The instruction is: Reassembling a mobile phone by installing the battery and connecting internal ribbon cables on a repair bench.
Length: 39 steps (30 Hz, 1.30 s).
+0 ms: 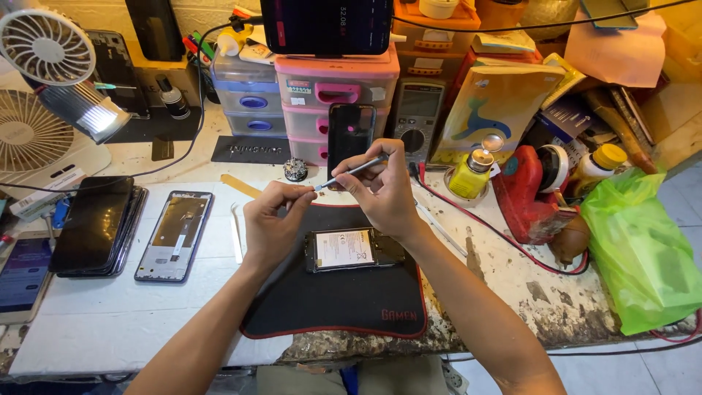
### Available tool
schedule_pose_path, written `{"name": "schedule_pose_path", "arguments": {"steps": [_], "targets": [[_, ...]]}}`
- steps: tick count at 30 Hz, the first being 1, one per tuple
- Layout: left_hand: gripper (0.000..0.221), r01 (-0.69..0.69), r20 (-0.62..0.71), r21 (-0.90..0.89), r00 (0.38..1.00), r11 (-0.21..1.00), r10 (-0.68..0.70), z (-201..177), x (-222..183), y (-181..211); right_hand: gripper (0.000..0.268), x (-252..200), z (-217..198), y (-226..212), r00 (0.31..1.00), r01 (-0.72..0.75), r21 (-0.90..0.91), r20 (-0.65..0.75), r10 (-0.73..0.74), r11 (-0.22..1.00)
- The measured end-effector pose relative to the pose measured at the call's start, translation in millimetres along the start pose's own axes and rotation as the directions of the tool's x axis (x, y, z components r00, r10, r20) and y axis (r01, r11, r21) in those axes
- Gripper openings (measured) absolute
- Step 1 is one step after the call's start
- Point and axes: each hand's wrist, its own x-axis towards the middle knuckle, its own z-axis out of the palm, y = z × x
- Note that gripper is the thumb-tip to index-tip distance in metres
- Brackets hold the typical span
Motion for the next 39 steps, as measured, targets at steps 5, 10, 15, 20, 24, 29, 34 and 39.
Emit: {"name": "schedule_pose_path", "arguments": {"steps": [5, 10, 15, 20, 24, 29, 34, 39], "targets": [[0.009, -0.026, 0.01, 0.015, 1.0, 1.0, 0.026, 3, 1, 2, 0.045, 0, 0, -4, 0.998, -0.041, -0.008, -0.057, 0.041, 0.999], [0.012, -0.063, 0.016, 0.021, 0.998, 0.998, 0.063, 2, 0, 1, 0.046, 0, -3, -4, 0.997, -0.063, -0.048, -0.053, 0.061, 0.997], [0.021, -0.029, 0.127, 0.034, 0.992, 0.999, 0.024, -1, -1, 4, 0.044, 0, -11, -3, 0.999, -0.014, -0.146, 0.04, 0.02, 0.989], [0.026, 0.041, -0.072, 0.134, 0.997, 0.99, -0.032, -20, 12, -12, 0.042, -12, 5, 9, 0.98, 0.015, -0.253, 0.193, 0.036, 0.967], [0.019, 0.232, -0.167, 0.214, 0.966, 0.949, -0.199, -44, 25, -25, 0.046, -19, 22, -8, 0.894, 0.0, -0.358, 0.418, 0.16, 0.934], [0.016, 0.249, -0.163, 0.301, 0.964, 0.92, -0.208, -49, 25, -41, 0.048, -22, 32, -13, 0.836, 0.02, -0.37, 0.516, 0.188, 0.929], [0.013, 0.152, -0.094, 0.414, 0.988, 0.898, -0.124, -47, 22, -50, 0.049, -24, 33, -11, 0.82, 0.054, -0.378, 0.545, 0.174, 0.924], [0.014, 0.154, -0.065, 0.392, 0.988, 0.907, -0.14, -44, 20, -55, 0.047, -26, 32, -1, 0.842, 0.057, -0.405, 0.51, 0.174, 0.912]]}}
